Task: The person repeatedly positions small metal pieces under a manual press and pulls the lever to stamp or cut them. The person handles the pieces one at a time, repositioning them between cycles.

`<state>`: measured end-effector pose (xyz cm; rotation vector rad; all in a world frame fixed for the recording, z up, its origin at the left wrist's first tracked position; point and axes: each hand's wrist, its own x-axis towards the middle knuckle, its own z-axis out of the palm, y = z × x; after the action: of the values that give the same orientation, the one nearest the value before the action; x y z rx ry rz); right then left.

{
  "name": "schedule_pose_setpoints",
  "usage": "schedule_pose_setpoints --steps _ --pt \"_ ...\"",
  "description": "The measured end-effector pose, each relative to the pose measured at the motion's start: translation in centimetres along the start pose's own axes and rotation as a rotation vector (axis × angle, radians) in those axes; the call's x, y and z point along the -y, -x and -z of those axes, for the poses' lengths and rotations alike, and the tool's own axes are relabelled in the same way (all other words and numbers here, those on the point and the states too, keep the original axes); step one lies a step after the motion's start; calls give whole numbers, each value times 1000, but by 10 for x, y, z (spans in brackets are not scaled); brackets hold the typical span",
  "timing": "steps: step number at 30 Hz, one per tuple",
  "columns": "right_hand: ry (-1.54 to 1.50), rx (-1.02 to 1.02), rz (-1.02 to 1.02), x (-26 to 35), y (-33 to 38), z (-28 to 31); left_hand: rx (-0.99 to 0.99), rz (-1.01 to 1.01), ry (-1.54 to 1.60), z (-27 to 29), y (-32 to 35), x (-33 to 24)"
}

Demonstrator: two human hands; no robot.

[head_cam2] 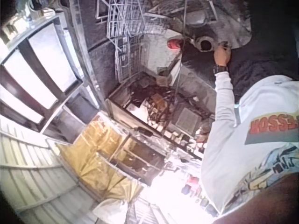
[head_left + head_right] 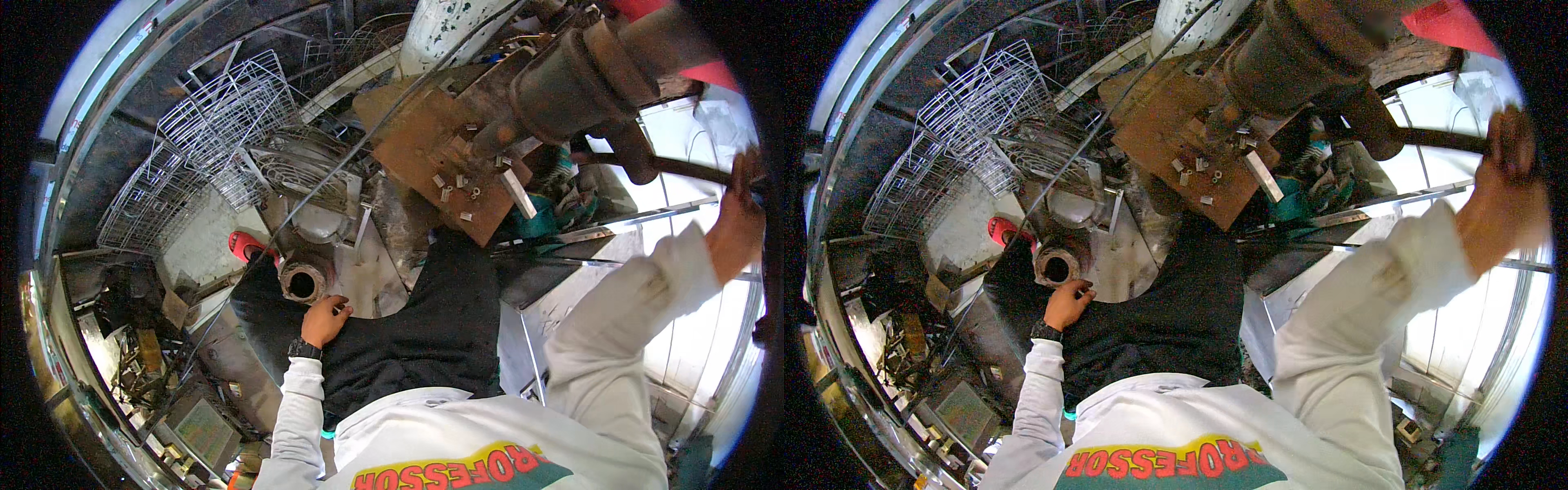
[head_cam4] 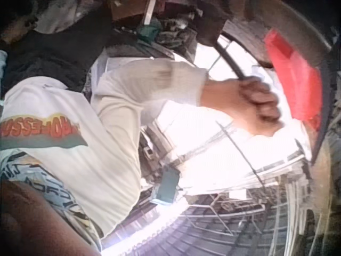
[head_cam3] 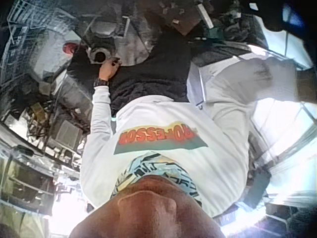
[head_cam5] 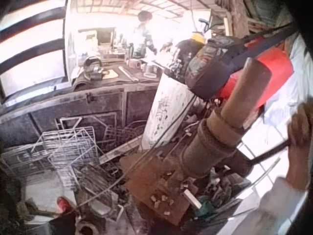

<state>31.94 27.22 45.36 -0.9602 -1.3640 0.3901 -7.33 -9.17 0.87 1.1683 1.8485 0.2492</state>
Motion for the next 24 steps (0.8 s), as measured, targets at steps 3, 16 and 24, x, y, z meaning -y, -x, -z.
schedule_pose_setpoints --steps 3,16,24 --pt "-665 612 23 8 34 -16 -68 -39 -55 -8 -2 12" --pt "-344 -475 -202 48 47 -95 -16 -84 41 2 -1 24" --pt "-127 7 285 14 64 -58 -73 -97 89 4 -2 -2"
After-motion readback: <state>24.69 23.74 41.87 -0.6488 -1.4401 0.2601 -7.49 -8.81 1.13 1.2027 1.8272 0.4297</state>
